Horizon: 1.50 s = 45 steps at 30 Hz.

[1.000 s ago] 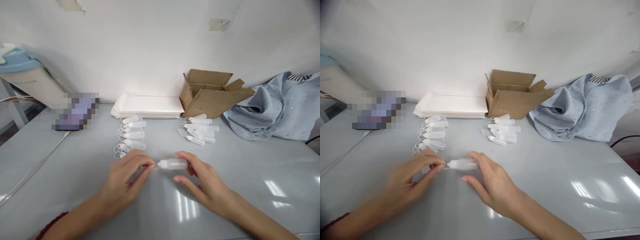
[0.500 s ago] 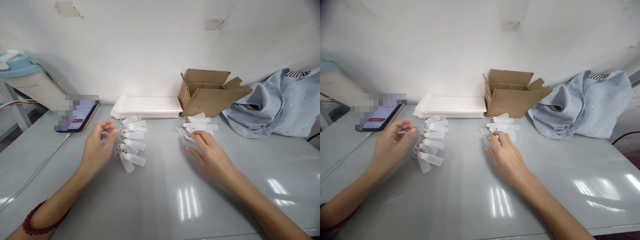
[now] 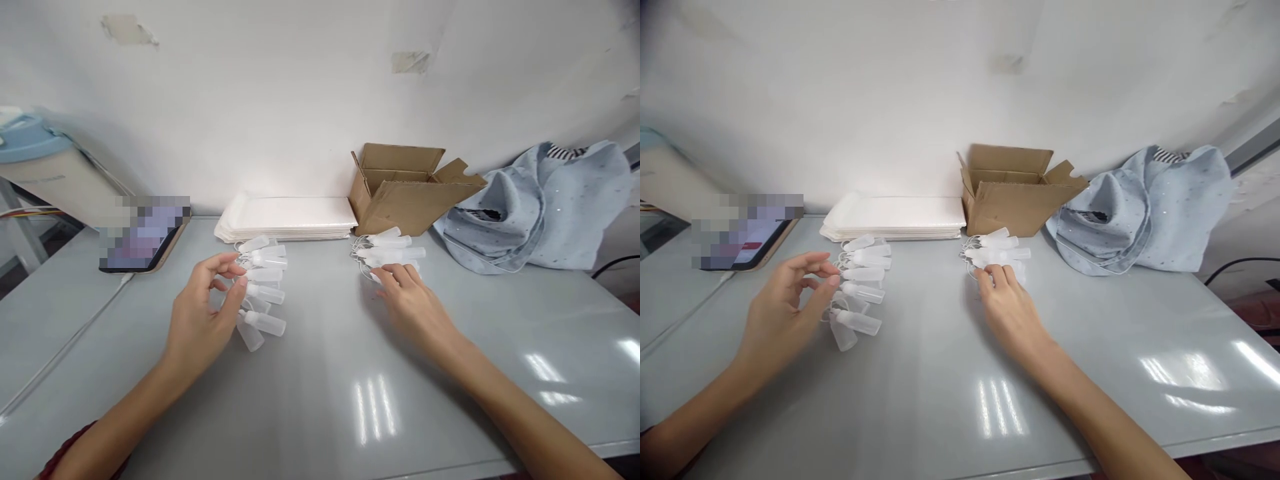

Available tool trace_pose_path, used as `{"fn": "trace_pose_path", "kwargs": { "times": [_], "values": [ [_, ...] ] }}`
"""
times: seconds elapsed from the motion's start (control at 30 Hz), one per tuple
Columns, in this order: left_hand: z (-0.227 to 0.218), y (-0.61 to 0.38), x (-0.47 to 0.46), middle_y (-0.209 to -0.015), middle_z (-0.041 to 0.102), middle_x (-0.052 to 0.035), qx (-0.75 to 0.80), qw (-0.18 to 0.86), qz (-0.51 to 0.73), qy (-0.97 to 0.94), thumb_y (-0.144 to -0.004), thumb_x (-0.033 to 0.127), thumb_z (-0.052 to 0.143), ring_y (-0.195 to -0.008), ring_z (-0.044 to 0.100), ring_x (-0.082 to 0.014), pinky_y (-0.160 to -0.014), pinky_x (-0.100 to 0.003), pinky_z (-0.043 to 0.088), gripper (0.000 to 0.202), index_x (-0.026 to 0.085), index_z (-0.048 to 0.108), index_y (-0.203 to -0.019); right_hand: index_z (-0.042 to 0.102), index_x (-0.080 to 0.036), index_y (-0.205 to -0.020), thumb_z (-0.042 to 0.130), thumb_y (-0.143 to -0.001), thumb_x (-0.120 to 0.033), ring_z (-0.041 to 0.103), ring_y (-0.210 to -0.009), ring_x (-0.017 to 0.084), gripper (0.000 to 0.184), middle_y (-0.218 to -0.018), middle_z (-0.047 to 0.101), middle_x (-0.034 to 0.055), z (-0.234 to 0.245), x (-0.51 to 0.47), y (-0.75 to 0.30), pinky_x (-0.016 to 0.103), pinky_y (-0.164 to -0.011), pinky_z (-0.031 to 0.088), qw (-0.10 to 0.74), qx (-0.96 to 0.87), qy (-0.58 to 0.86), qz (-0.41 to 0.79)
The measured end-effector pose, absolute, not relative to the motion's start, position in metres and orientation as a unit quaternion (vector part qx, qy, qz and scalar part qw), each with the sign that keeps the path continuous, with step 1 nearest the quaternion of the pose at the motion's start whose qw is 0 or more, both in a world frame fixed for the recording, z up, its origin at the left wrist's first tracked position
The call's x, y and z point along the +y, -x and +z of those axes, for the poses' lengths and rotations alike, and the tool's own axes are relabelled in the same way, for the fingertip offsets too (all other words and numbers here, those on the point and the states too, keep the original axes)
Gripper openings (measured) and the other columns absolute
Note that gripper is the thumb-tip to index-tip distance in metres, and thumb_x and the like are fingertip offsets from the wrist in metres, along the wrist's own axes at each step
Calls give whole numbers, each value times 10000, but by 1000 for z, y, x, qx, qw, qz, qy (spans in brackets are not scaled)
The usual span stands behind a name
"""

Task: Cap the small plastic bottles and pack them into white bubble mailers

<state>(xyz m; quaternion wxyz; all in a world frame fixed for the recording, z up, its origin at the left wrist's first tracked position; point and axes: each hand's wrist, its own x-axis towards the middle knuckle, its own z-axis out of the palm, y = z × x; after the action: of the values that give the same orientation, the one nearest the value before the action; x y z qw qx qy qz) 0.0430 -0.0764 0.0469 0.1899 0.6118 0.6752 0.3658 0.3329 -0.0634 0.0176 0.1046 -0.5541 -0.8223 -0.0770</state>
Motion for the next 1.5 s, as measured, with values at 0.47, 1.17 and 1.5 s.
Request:
{"fn": "trace_pose_path", "kwargs": {
  "times": [0.47,1.17,1.5],
  "values": [
    [38,-59,-94,-902,603,-37,447,90,361,-814,-866,116,495,-858,543,-179,-765,-316,469,204,198,527,-1050,584,-184,-1051,479,-898,-190,586,-896,191,185,-948,631,67,43,-87,-308,352,-783,496,223,-806,478,269],
    [43,-83,-111,-726,607,10,474,434,292,-709,-924,281,450,-676,541,-138,-631,-252,438,207,229,636,-849,636,-250,-1016,451,-940,-288,541,-762,128,204,-868,608,4,55,-104,-290,244,-666,433,234,-714,413,515],
    [48,-81,-107,-680,560,7,487,568,261,-609,-877,409,481,-647,491,-135,-586,-233,408,285,201,625,-747,553,-209,-969,474,-923,-369,519,-720,131,184,-838,604,18,49,-109,-283,255,-620,422,258,-639,421,590]
  ]
}}
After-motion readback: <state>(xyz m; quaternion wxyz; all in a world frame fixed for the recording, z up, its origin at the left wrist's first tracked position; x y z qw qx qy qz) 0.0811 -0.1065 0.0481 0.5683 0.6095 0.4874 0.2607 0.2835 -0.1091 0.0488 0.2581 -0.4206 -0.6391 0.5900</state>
